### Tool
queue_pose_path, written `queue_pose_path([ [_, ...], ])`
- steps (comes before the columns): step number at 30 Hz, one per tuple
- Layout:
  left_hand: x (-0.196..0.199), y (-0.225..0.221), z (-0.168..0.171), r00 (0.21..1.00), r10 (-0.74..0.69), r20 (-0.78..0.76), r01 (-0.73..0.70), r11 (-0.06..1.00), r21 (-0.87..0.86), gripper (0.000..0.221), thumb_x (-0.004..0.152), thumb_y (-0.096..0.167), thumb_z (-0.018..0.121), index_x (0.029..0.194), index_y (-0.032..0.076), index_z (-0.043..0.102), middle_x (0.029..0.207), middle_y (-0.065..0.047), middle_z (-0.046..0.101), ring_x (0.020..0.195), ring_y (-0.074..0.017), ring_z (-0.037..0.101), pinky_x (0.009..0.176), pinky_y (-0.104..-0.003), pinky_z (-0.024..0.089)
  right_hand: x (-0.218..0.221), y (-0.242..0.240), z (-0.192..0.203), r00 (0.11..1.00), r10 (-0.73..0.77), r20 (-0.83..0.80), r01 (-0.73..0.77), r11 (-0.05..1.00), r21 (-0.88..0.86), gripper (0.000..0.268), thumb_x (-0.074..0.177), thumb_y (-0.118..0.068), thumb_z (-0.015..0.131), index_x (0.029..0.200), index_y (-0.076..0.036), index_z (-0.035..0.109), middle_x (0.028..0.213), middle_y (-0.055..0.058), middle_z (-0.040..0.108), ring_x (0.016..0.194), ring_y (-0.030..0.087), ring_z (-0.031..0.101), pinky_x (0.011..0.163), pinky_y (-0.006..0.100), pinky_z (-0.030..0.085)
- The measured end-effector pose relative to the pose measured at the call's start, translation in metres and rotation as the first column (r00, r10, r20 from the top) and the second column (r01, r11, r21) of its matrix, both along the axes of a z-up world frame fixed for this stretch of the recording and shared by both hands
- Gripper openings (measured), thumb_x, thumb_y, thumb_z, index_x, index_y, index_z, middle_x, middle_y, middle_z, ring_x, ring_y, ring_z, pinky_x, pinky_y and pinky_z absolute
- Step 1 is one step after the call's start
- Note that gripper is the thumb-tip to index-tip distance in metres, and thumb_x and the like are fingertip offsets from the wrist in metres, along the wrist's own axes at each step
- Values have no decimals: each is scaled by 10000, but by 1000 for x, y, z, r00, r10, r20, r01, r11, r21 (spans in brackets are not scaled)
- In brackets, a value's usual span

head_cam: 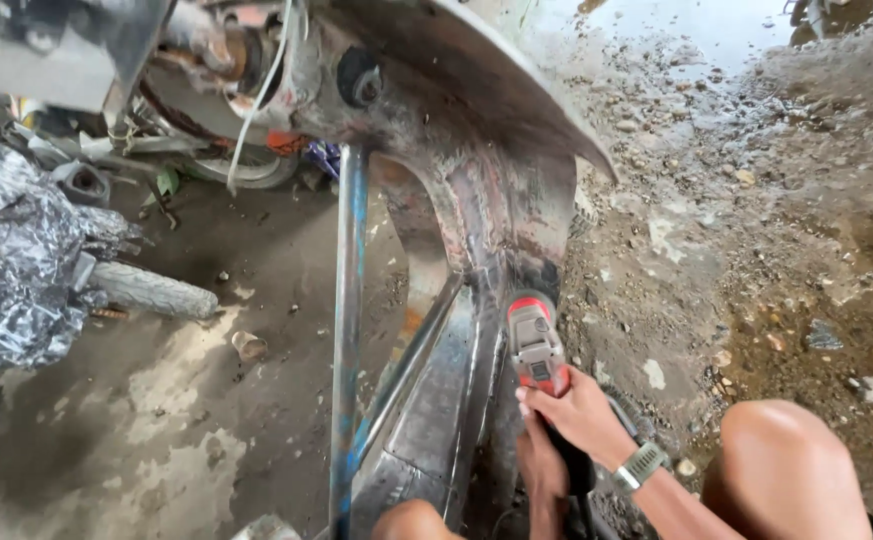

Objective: Using an angle grinder to smooth and clean the metal frame of a motorcycle

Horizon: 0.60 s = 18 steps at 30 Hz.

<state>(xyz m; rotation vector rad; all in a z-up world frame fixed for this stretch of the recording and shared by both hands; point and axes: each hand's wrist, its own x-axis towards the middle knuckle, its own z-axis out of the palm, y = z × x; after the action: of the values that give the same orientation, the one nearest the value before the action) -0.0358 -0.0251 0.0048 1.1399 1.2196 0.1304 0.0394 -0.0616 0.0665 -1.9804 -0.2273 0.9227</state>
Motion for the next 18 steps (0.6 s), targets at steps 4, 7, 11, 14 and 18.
queue_pose_path([
  [4,-3,14,42,998,55,-10,-55,998,-34,757,958,630,334,1059,88,854,989,-145,824,909,-226,748,739,-356,529,-5,17,38,1000,-8,-22,9,998,59,256,857,-325,770,1019,-138,703,791,-17,708,694,114,603,745,270,517],
  [7,0,26,30,999,-20,-26,20,1000,6,783,920,669,289,1182,171,834,1140,-107,823,1079,-191,750,897,-315,541,-4,23,35,997,-39,-69,47,992,119,365,854,-258,730,1204,-152,728,920,-10,796,657,102,593,705,241,517],
  [11,2,36,9,983,27,179,-29,1000,8,655,1008,511,255,1242,186,774,1227,-49,791,1144,-126,680,994,-273,497,-3,28,4,998,-67,-18,69,989,130,427,830,-287,763,1221,-119,718,549,-46,508,456,78,337,472,237,316],
  [14,5,35,6,972,26,233,-31,999,21,648,1016,488,256,1248,161,764,1222,-63,789,1132,-136,680,992,-282,505,0,31,-3,997,-77,-13,78,992,101,462,807,-287,767,1214,-85,685,611,-12,596,493,97,419,509,252,377],
  [18,6,37,-11,954,-57,295,20,992,128,611,1017,445,257,1288,153,720,1245,-64,776,1139,-146,685,987,-303,522,5,34,-7,997,-79,8,78,996,43,489,765,-334,780,1160,-67,668,952,49,785,742,163,672,717,301,569],
])
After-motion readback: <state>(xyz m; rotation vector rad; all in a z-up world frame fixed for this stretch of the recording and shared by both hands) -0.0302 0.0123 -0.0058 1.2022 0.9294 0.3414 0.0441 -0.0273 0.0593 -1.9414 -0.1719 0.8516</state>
